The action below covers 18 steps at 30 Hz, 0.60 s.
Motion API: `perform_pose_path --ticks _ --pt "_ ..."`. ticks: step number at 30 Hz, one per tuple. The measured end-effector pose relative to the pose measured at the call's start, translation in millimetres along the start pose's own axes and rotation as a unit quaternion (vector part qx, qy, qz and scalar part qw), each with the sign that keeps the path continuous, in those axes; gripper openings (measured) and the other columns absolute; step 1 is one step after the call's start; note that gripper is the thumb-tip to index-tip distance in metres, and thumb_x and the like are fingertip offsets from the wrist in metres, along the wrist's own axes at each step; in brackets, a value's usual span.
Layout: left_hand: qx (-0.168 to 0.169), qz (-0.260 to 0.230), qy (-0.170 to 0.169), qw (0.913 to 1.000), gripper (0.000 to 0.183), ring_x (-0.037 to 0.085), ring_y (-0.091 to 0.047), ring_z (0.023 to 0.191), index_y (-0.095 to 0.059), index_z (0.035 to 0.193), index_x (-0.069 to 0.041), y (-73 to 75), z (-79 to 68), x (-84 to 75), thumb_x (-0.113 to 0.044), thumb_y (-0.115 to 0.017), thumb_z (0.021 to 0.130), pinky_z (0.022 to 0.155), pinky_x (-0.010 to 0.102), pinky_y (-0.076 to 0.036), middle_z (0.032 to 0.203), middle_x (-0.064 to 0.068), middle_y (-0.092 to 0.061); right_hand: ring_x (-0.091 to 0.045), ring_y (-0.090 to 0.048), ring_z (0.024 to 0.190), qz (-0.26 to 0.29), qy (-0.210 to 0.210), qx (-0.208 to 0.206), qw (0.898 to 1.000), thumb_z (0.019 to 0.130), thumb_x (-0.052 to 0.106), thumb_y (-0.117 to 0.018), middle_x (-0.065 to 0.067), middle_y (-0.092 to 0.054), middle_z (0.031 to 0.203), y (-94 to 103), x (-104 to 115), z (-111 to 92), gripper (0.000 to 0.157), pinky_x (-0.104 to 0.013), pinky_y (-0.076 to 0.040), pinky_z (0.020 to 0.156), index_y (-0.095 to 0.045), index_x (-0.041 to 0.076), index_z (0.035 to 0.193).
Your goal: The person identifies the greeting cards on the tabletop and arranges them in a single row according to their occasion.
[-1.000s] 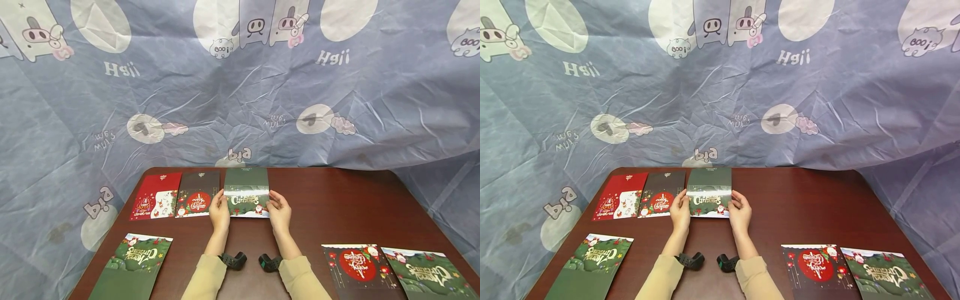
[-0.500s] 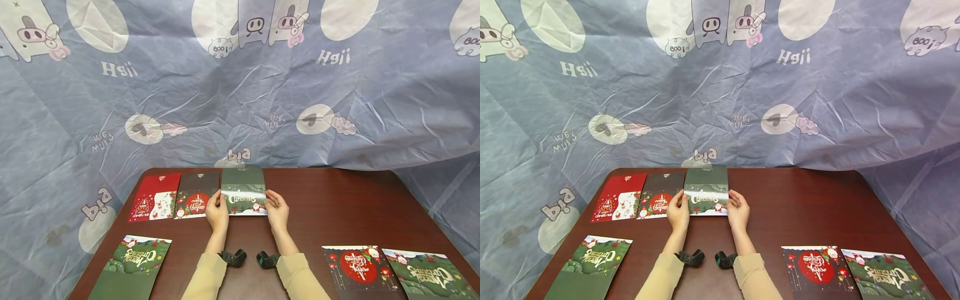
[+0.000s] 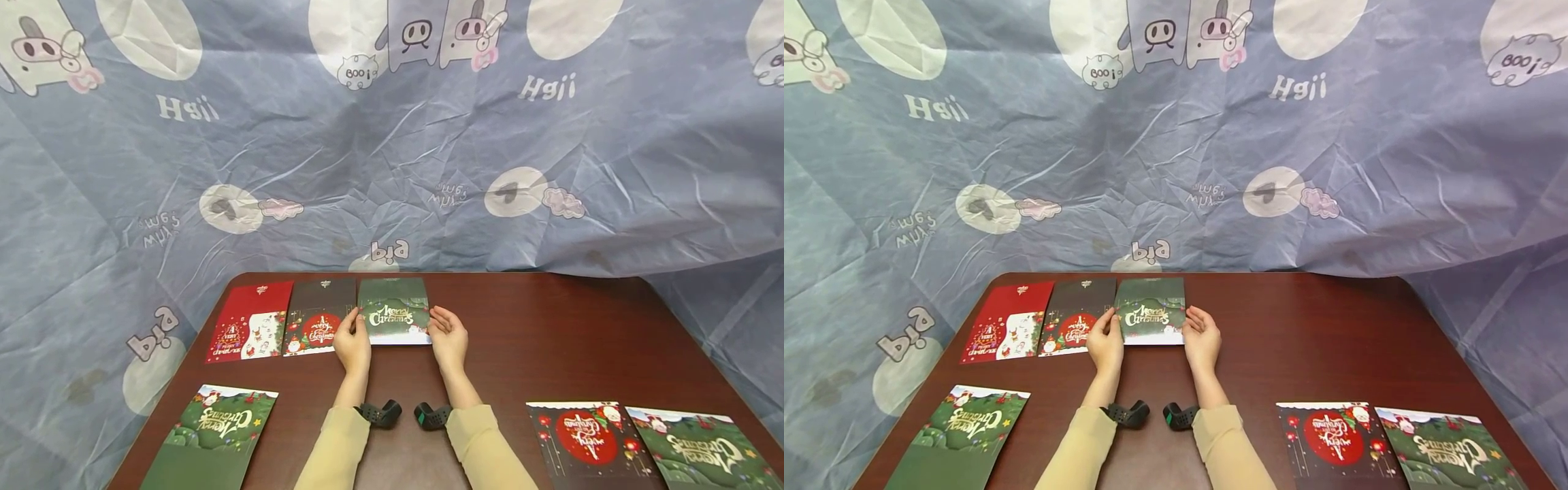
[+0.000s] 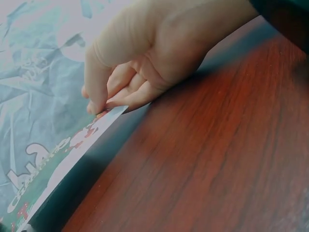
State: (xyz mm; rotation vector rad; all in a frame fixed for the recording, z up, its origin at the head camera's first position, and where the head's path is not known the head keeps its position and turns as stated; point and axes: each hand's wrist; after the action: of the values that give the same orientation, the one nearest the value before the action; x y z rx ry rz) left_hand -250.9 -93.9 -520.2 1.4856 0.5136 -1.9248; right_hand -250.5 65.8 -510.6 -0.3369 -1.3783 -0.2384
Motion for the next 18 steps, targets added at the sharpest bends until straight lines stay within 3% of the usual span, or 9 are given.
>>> perform_pose_path --ticks 10,18 --pt "0.030 0.049 -0.001 0.9984 0.026 0.028 -0.063 0.100 -0.069 0.111 -0.003 0.4 -0.7 -1.3 -0.008 -0.059 0.087 0.084 0.046 -0.048 0.104 0.012 -0.069 -0.030 -0.064 0.097 -0.040 -0.007 -0.003 0.999 0.080 -0.011 -0.061 -0.020 -0.066 0.106 -1.1 1.5 2.1 0.033 -0.015 -0.050 0.076 -0.063 -0.006 0.112" --pt "0.034 0.002 0.004 0.9994 0.030 0.029 -0.059 0.108 -0.063 0.116 0.006 0.7 -2.9 -3.4 -0.004 -0.056 0.088 0.089 0.040 -0.048 0.116 0.019 -0.062 -0.032 -0.063 0.100 -0.045 0.005 0.015 0.999 0.082 -0.009 -0.060 -0.022 -0.065 0.107 -1.3 0.1 2.7 0.031 -0.018 -0.050 0.079 -0.062 -0.009 0.113"
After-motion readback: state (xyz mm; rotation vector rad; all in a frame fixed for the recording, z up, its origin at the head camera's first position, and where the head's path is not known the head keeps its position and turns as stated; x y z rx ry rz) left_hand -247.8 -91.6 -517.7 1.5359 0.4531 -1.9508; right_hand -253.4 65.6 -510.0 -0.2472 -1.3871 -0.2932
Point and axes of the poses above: each hand's wrist, its own z-axis towards the middle knuckle, its own y-axis out of the back of the hand, x = y × z
